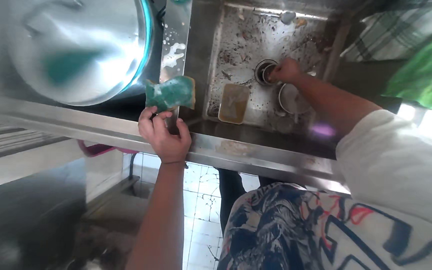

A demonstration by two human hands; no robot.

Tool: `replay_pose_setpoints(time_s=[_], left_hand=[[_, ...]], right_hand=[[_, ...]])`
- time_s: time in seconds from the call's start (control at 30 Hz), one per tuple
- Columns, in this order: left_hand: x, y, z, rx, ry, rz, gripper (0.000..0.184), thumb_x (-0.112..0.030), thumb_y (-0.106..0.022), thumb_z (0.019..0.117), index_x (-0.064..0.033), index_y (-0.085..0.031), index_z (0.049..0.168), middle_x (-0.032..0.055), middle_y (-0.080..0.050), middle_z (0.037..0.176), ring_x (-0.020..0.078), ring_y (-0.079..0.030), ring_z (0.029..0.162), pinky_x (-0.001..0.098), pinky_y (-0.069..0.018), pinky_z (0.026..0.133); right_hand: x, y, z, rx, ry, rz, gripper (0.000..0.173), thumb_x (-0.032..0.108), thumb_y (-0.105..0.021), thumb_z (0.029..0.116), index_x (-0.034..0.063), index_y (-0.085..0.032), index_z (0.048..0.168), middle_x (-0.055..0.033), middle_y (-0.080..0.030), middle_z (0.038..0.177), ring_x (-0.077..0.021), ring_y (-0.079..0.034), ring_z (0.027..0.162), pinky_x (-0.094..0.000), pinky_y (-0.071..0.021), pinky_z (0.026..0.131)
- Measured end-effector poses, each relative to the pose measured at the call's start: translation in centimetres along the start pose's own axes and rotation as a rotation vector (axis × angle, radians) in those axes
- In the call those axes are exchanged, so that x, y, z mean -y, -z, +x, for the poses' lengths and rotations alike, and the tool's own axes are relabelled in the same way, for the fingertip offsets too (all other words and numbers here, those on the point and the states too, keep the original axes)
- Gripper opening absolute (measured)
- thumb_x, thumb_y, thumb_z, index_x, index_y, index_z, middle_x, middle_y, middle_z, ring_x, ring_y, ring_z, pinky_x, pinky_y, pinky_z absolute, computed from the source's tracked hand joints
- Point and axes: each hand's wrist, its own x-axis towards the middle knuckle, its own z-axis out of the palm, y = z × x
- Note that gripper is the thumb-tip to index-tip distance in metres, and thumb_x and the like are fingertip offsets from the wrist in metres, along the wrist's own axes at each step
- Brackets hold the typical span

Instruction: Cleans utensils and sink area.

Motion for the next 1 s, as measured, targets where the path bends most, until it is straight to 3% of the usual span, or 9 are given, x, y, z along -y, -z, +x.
replay_pose_setpoints(time_s=[0.13, 0.23, 0.63, 0.73, 0.9, 1.0], left_hand=[[0.0, 0.1, 0.0, 0.001, -0.006, 0.0, 0.033, -0.031, -0.057, 0.0935, -0.0008, -0.066, 0.103, 0.0263, -0.056, 0.134, 0.0399, -0.048, 0.133, 0.0513, -0.0357, 0.112], [0.1, -0.1, 0.0, -0.014, -0.012, 0.003, 0.032, -0.031, -0.058, 0.0936, -0.0032, -0.066, 0.105, 0.0255, -0.058, 0.133, 0.0404, -0.049, 0.133, 0.0512, -0.0355, 0.111], [0.1, -0.2, 0.2, -0.034, -0.025, -0.014, 0.029, -0.03, -0.059, 0.0926, -0.0044, -0.065, 0.104, 0.0251, -0.057, 0.132, 0.0392, -0.048, 0.133, 0.05, -0.0338, 0.112], [0.1, -0.2, 0.2, -0.048, -0.032, -0.008, 0.029, -0.03, -0.059, 0.0925, -0.0048, -0.066, 0.103, 0.0249, -0.058, 0.131, 0.0398, -0.049, 0.132, 0.0505, -0.0348, 0.112], [0.0, -0.2, 0.3, -0.048, -0.048, -0.002, 0.029, -0.029, -0.059, 0.0929, -0.0023, -0.066, 0.103, 0.0268, -0.059, 0.13, 0.0419, -0.052, 0.128, 0.052, -0.0373, 0.109], [-0.3, -0.2, 0.3, -0.061, -0.034, -0.016, 0.026, -0.026, -0.059, 0.0926, -0.0035, -0.068, 0.101, 0.0234, -0.059, 0.132, 0.0395, -0.052, 0.127, 0.05, -0.0372, 0.109]], right_hand=[[-1.0, -1.2, -0.9, 0.049, 0.061, -0.055, 0.026, 0.025, -0.072, 0.0955, 0.0011, -0.077, 0.105, -0.0259, -0.072, 0.108, -0.0456, -0.068, 0.106, -0.0702, -0.0501, 0.092], [-1.9, -2.8, -0.9, 0.107, 0.068, -0.163, 0.034, 0.033, -0.07, 0.0985, 0.0004, -0.076, 0.107, -0.0266, -0.071, 0.113, -0.0464, -0.066, 0.111, -0.0707, -0.0492, 0.096], [-0.3, -3.5, -1.3, 0.107, -0.073, -0.253, 0.032, 0.027, -0.064, 0.1012, -0.0009, -0.073, 0.115, -0.0271, -0.069, 0.121, -0.0464, -0.064, 0.118, -0.068, -0.049, 0.099], [0.5, -3.7, -1.3, 0.114, -0.119, -0.249, 0.032, 0.023, -0.065, 0.0999, -0.0047, -0.071, 0.115, -0.0297, -0.067, 0.125, -0.0479, -0.062, 0.122, -0.0682, -0.0476, 0.101], [1.7, -3.5, -2.4, 0.07, -0.195, -0.161, 0.035, 0.024, -0.073, 0.0931, -0.0081, -0.07, 0.107, -0.0307, -0.067, 0.118, -0.0475, -0.064, 0.116, -0.0689, -0.0496, 0.095], [1.8, -2.6, -3.9, 0.035, -0.224, -0.074, 0.04, 0.027, -0.077, 0.0907, -0.0087, -0.07, 0.108, -0.0313, -0.067, 0.119, -0.0478, -0.063, 0.116, -0.0703, -0.0483, 0.096]])
